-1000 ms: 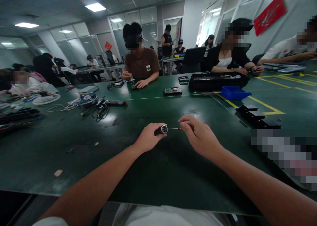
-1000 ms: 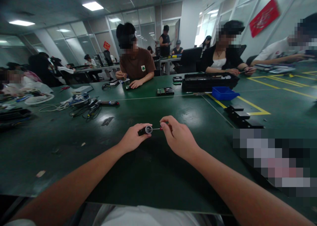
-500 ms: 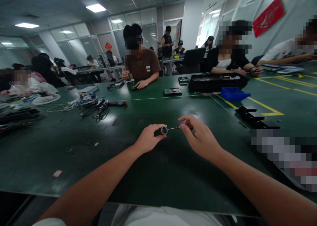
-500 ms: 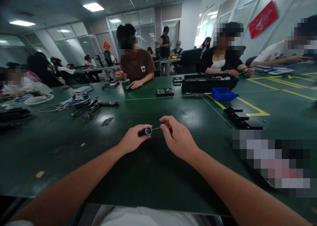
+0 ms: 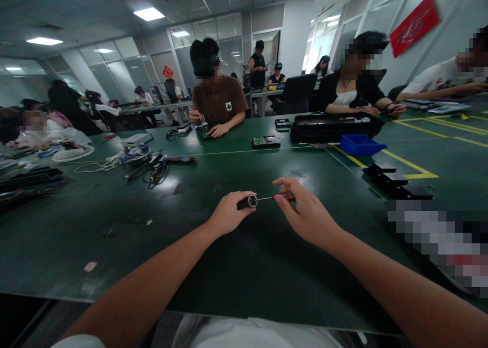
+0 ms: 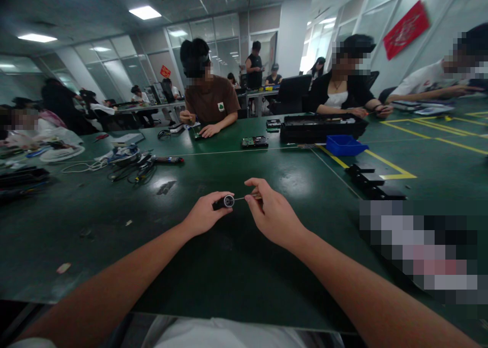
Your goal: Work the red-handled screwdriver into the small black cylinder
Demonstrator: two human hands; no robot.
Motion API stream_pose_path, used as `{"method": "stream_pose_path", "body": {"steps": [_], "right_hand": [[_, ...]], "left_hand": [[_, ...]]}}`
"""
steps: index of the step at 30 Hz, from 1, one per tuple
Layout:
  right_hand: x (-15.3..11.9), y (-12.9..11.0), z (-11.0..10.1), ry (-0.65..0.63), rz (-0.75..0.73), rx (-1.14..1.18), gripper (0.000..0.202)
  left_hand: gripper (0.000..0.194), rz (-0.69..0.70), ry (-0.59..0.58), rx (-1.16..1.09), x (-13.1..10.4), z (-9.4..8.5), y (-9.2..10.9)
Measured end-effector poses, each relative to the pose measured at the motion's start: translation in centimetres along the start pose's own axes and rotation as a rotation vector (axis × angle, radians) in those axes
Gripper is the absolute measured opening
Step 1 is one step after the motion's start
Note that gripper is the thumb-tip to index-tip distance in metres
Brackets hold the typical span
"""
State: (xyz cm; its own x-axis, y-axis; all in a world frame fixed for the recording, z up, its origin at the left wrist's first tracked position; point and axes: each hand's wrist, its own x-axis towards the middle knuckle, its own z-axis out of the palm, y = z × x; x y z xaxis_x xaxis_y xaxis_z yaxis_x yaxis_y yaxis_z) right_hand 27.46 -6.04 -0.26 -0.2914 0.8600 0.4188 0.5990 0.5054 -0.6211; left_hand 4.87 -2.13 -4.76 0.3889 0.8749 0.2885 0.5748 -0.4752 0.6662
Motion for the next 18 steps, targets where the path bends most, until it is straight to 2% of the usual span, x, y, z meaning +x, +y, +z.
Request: {"method": "stream_pose_path", "body": {"steps": [5, 12, 18], "right_hand": [[0.14, -0.03, -0.20, -0.051, 0.048, -0.019, 0.030], [0.13, -0.30, -0.38, -0.051, 0.026, -0.024, 0.028], [0.09, -0.39, -0.33, -0.054, 0.075, -0.029, 0.029]], "left_hand": [[0.036, -0.006, 0.005, 0.005, 0.02, 0.09, -0.10], [0.036, -0.010, -0.009, 0.021, 0.02, 0.06, 0.09], [0.036, -0.003, 0.001, 0.005, 0.01, 0.08, -0.04]]}}
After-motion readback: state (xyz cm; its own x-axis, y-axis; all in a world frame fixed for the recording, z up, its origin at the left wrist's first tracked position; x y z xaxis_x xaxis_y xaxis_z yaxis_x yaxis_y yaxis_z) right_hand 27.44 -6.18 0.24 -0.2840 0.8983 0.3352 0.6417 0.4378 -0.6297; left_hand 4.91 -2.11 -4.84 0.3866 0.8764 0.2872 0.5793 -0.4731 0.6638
